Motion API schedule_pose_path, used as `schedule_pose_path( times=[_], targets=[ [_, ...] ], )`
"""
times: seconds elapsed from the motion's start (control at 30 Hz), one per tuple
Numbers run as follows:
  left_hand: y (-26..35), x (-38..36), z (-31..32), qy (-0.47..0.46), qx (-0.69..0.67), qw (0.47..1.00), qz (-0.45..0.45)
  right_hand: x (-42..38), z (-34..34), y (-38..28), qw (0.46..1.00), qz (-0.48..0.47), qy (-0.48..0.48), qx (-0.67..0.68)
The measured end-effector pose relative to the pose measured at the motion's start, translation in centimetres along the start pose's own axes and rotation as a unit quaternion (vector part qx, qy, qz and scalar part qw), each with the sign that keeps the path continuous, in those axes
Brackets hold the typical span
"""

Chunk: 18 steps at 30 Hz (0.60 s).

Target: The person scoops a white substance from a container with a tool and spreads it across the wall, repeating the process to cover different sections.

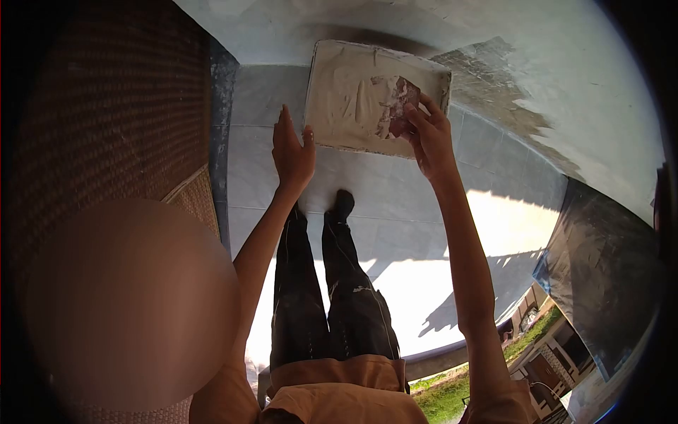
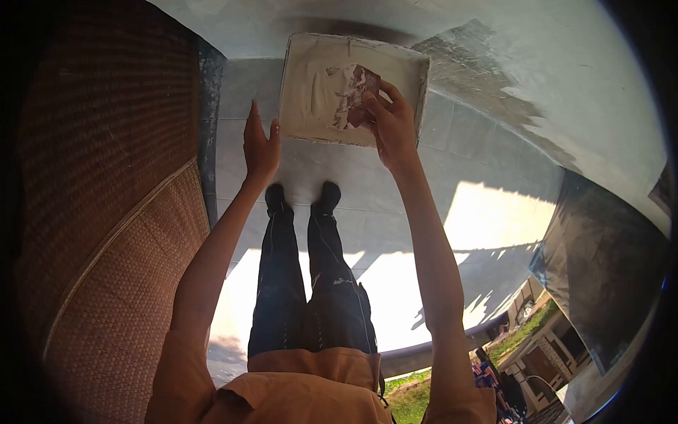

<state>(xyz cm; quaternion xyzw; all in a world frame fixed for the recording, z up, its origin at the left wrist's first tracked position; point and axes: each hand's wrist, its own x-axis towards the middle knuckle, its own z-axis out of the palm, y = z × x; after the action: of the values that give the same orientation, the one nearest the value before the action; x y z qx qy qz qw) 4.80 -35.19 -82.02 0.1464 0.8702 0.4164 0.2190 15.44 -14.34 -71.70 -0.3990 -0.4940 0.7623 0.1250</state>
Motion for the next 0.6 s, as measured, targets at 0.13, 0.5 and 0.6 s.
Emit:
schedule_pose_path(
  times=[0.13, 0.5, 0.6],
  targets=[
    [5.0, 1.8, -2.9, 0.064, 0.084, 0.985, 0.137, -2.2, 1.2, -5.0, 0.994, -0.08, -0.013, 0.073],
    [21.0, 3.9, -15.0, 0.167, 0.158, 0.909, 0.348, -10.4, 4.0, -20.8, 0.964, -0.202, 0.03, 0.172],
    [25.3, 3.9, -17.8, 0.197, 0.154, 0.887, 0.389, -12.2, 3.4, -24.6, 0.956, -0.239, 0.022, 0.166]
  ],
)
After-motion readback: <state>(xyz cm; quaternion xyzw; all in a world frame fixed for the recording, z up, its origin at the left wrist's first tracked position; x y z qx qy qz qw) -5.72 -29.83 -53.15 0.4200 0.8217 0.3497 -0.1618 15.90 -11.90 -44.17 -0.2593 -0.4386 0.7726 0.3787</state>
